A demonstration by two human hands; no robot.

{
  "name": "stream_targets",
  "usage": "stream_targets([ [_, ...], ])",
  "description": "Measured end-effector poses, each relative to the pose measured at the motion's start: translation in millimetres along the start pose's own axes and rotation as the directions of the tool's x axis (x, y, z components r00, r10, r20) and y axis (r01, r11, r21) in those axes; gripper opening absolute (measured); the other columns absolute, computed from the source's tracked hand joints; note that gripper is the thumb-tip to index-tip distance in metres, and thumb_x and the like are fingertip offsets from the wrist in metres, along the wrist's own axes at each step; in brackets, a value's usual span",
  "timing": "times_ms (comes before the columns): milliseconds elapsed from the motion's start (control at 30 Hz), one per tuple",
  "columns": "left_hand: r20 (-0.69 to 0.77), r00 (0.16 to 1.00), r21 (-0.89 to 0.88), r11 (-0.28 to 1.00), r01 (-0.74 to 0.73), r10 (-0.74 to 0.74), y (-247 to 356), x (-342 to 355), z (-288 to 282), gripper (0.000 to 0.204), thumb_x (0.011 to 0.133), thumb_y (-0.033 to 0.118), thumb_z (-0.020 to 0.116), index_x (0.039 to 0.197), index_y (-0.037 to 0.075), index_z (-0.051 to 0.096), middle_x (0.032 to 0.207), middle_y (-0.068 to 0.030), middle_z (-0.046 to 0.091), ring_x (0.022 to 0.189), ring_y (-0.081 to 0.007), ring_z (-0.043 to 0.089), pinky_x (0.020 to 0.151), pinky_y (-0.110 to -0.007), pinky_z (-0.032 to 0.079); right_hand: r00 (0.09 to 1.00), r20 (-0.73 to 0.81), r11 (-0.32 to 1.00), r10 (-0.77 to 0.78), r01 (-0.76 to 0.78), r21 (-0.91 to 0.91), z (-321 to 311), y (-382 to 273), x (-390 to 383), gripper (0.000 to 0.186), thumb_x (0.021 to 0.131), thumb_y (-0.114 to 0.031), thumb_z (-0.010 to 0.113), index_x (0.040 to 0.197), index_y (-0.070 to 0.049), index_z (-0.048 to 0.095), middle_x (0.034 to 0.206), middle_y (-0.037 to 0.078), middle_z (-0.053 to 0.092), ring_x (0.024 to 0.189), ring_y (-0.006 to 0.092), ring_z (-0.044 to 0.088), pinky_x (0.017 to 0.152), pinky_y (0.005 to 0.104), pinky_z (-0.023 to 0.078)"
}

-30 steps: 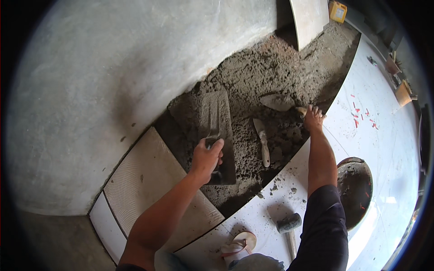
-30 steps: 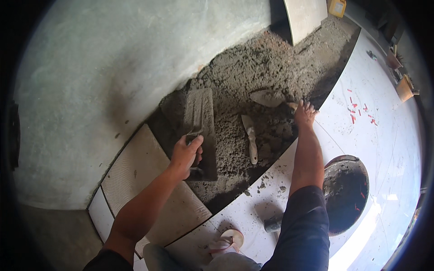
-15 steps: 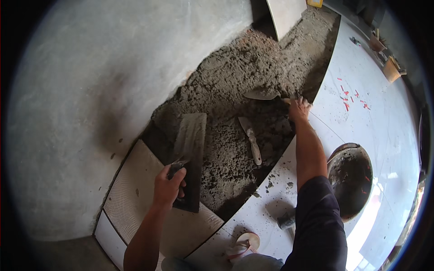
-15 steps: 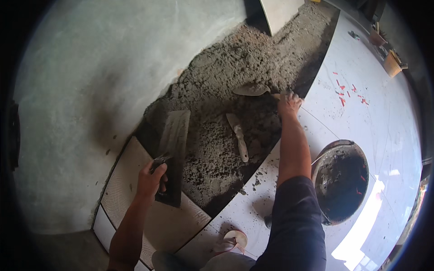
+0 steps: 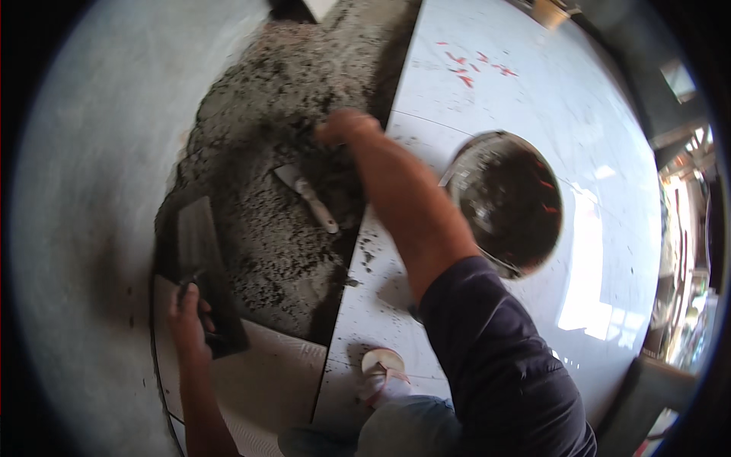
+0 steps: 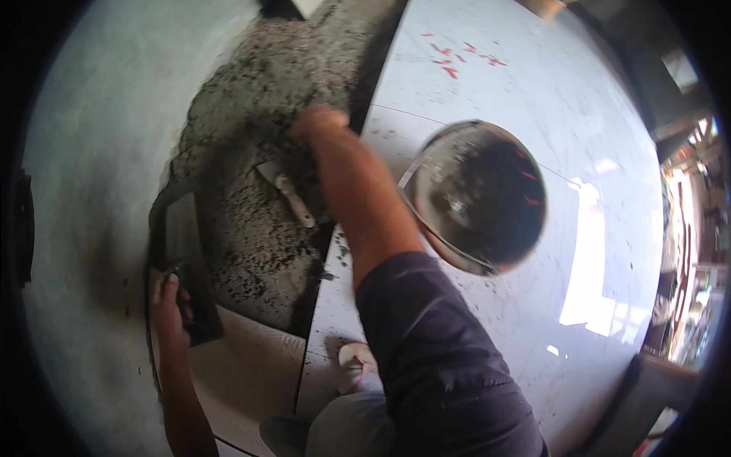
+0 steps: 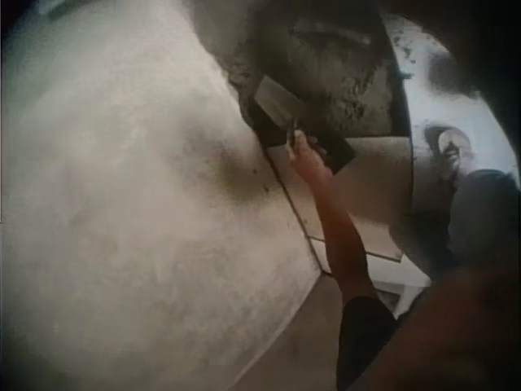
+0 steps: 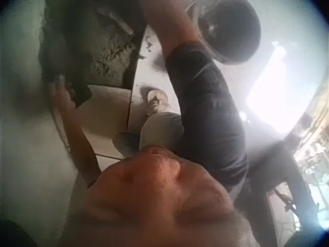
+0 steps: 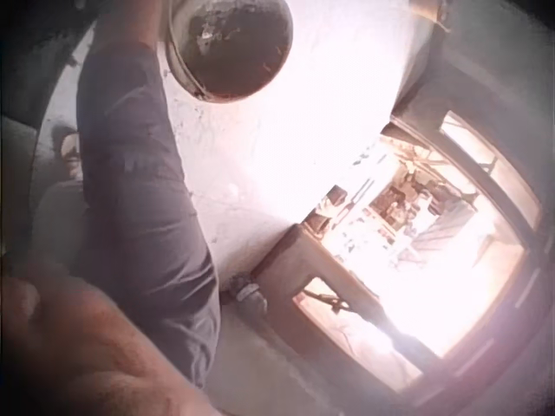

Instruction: The person smooths a bed of mortar using a trowel, positions a large floor tile, and taps it into place with a rubber mallet. They then scoop additional mortar from a bucket to continue the tiling process.

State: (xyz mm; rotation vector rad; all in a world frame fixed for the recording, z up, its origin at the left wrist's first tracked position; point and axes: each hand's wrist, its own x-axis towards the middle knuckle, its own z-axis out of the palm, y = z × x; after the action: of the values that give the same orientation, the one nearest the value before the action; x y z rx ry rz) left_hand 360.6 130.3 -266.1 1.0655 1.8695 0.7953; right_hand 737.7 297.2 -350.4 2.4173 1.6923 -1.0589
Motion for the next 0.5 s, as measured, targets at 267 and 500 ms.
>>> stream_targets([
  [267,0.058,0.994,0.078,0.992,-0.1,0.096,23,66,-8,0.045,0.09,0.045,0.06,0.11,0.005,0.061,0.072,-0.0023,0.054,0.059,-0.0096,0.049,0.041,-0.025,0.036,0.917,-0.207,0.798,-0.342,0.399,0.451,115,-20,-177,0.058,0.091,-0.05,0.053,0.102,0.006,0.053,0.089,0.028,0.064,0.091,0.0447,0.062,0.078,0.0494,0.048],
  [500,0.007,0.969,0.109,0.963,-0.245,0.246,47,64,-17,0.032,0.095,0.032,0.054,0.105,0.004,0.065,0.061,-0.0044,0.054,0.045,-0.0114,0.046,0.04,-0.028,0.04,0.791,-0.19,0.762,-0.581,0.611,0.215,165,43,-280,0.044,0.089,-0.044,0.058,0.108,-0.006,0.047,0.083,0.023,0.064,0.079,0.0447,0.063,0.07,0.0517,0.051],
])
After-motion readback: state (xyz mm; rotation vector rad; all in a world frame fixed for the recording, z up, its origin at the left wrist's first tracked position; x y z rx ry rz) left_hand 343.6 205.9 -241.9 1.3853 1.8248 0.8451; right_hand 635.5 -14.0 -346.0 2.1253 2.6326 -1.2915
